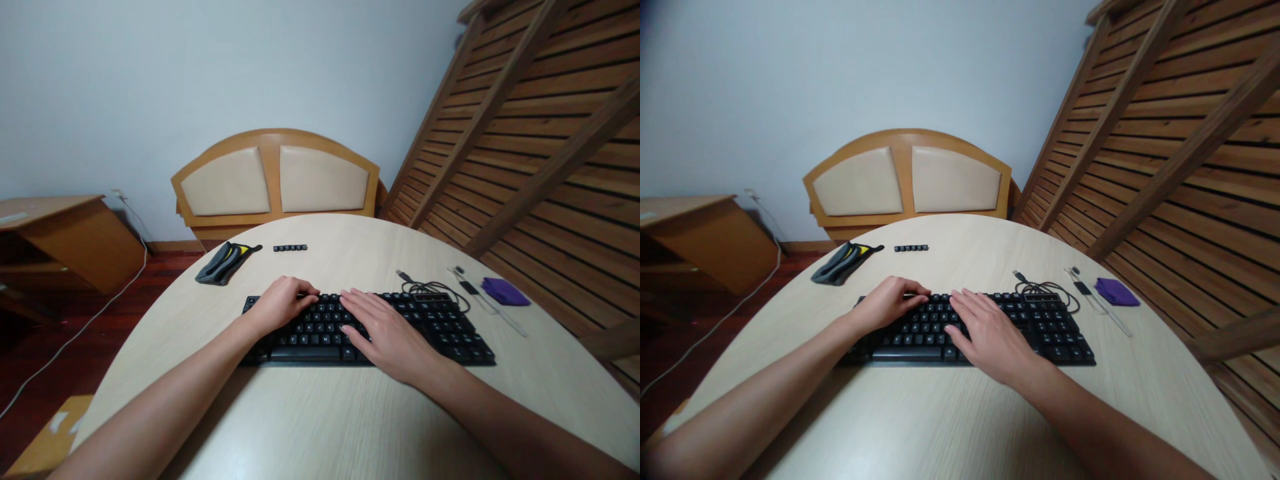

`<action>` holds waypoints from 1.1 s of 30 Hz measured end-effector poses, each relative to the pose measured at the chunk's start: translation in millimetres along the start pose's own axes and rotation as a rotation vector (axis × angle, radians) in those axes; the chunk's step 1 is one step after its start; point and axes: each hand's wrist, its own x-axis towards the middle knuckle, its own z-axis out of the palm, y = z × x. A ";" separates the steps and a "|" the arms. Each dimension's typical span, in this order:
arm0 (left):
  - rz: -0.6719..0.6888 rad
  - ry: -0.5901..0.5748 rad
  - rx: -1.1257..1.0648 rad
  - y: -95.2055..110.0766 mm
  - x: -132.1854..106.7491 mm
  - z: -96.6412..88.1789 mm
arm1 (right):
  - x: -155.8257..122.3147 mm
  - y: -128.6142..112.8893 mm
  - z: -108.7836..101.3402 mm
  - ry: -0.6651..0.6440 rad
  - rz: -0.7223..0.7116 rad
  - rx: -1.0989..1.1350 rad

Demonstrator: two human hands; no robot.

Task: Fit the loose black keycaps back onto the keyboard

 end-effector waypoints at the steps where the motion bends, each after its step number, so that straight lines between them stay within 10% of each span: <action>1: 0.005 -0.003 0.002 0.0 -0.1 -0.2 | 0.0 0.1 0.2 -0.001 -0.001 0.000; 33: 0.032 -0.050 0.196 3.3 -0.8 -4.1 | 0.6 0.2 0.1 -0.020 -0.010 -0.043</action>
